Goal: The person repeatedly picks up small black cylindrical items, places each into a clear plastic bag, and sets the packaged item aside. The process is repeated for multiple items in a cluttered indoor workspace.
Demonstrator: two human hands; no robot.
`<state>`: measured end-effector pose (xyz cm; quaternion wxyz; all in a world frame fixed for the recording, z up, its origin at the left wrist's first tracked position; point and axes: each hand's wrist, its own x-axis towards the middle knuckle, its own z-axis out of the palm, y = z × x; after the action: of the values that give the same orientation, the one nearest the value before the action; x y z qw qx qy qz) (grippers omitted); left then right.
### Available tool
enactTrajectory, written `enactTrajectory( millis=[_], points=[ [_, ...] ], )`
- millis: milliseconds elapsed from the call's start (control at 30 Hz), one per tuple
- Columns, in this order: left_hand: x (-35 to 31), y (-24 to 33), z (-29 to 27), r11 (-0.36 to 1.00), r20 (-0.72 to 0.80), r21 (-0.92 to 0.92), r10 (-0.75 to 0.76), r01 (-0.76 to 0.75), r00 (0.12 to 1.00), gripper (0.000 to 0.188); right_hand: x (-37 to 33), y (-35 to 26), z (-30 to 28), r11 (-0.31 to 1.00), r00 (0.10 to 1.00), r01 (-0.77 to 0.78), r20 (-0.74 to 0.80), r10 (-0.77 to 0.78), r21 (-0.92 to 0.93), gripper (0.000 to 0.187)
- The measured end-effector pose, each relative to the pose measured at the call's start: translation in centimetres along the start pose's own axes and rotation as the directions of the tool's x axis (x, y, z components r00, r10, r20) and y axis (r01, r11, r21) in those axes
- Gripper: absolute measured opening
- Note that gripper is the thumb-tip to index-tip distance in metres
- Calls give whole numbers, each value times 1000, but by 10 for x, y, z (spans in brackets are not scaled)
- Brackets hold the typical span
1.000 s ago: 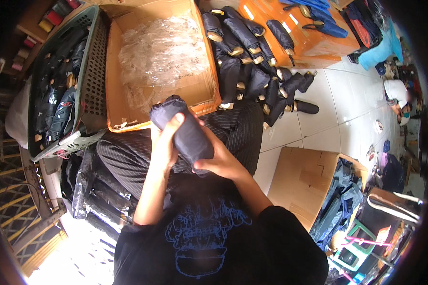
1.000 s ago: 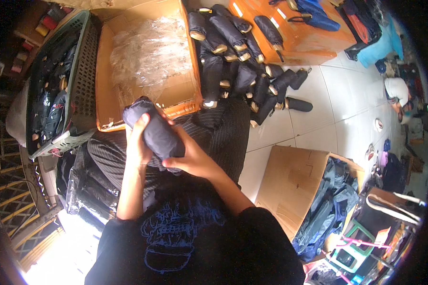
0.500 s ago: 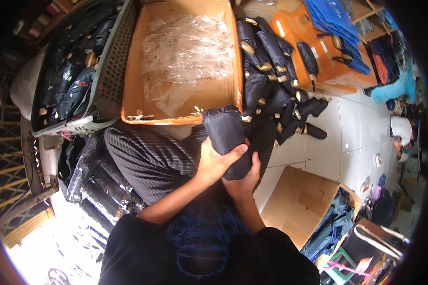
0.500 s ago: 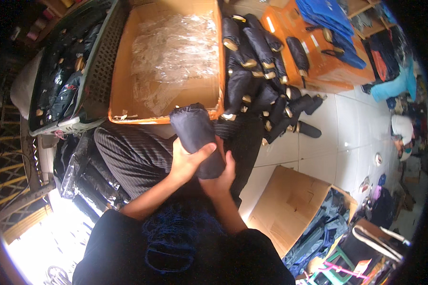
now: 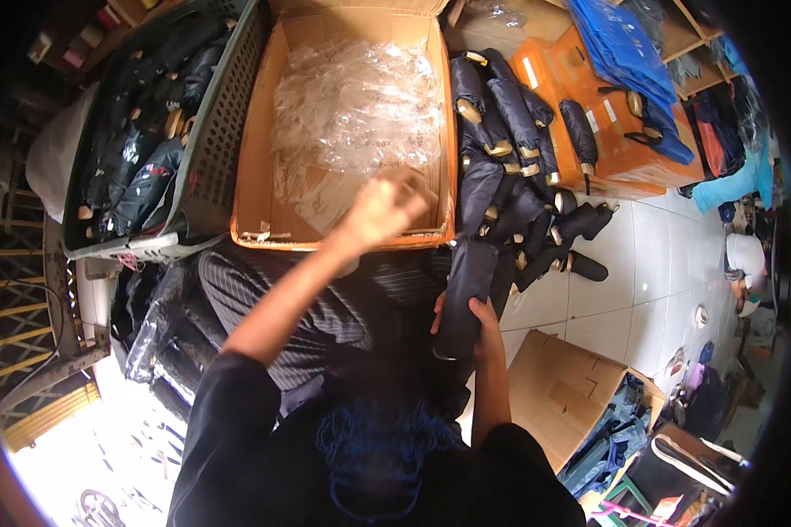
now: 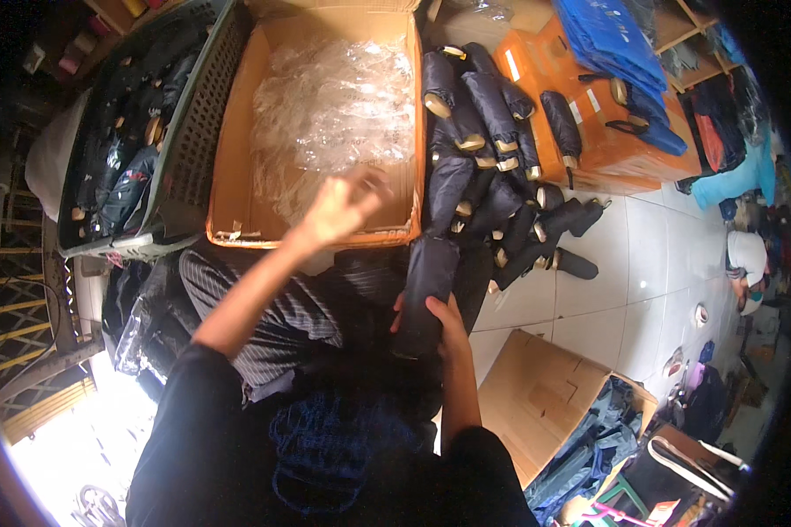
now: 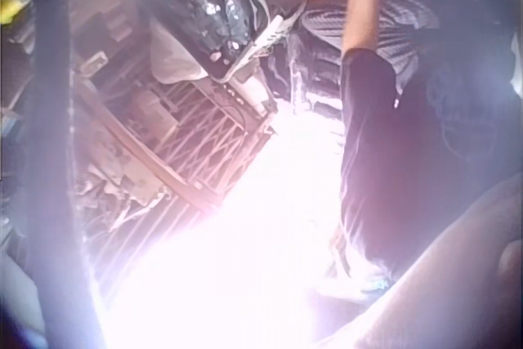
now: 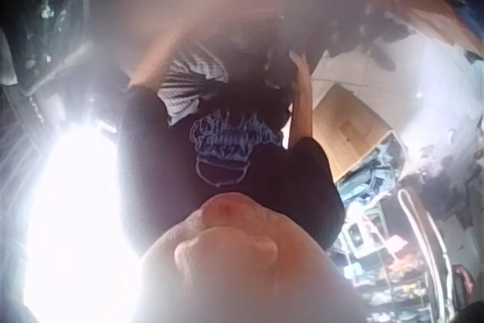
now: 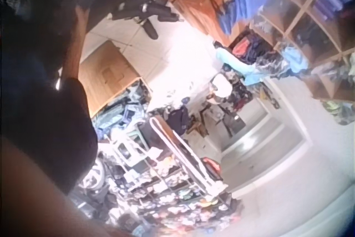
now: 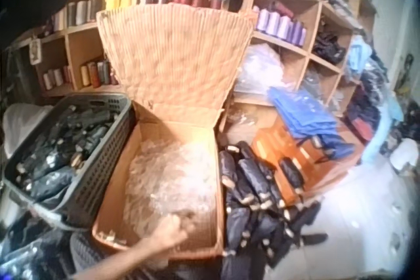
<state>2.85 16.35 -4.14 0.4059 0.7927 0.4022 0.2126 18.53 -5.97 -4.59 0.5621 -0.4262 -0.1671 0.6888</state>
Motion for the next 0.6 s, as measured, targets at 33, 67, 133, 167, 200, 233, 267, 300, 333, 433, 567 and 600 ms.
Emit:
enactTrajectory(
  millis=[33, 67, 133, 167, 200, 233, 267, 300, 333, 433, 567, 600],
  points=[
    [38, -44, -12, 928, 48, 347, -164, 138, 985, 29, -1, 4, -16, 1000, 998, -16, -68, 15, -7, 54],
    [57, -93, -3, 911, -40, 396, -110, 117, 993, 31, -4, 12, -30, 997, 996, -55, -68, 58, 45, 49],
    [82, -125, -4, 861, 55, 503, -112, 70, 992, 35, -13, 21, -43, 994, 987, -90, -131, 98, 67, 47],
    [86, -146, 6, 808, -30, 588, -30, 42, 999, 35, -17, 24, -48, 991, 980, -114, -158, 124, 71, 46],
    [86, -167, 20, 744, -103, 668, 63, 22, 993, 36, -20, 28, -53, 990, 980, -111, -154, 123, 81, 45],
    [90, -178, 30, 676, -164, 737, 163, 10, 973, 37, -24, 32, -59, 990, 980, -107, -158, 120, 88, 44],
    [95, -180, 32, 643, -99, 766, 90, 18, 991, 35, -28, 35, -63, 990, 979, -103, -165, 118, 99, 44],
    [98, -180, 32, 604, -38, 796, 9, 25, 999, 34, -33, 38, -64, 989, 975, -100, -186, 120, 111, 43],
    [102, -180, 32, 562, 15, 826, -78, 31, 997, 32, -36, 40, -65, 988, 971, -100, -205, 123, 122, 43],
    [99, -166, 26, 626, -26, 779, -26, 36, 999, 23, -41, 41, -66, 983, 965, -103, -223, 136, 151, 42],
    [84, -124, -10, 719, -139, 672, 358, -178, 924, 7, -38, 27, -52, 989, 991, -20, -128, 38, 144, 47],
    [76, -113, -20, 724, -137, 649, 413, -233, 901, 6, -33, 20, -46, 991, 996, 14, -86, -3, 134, 50]
  ],
)
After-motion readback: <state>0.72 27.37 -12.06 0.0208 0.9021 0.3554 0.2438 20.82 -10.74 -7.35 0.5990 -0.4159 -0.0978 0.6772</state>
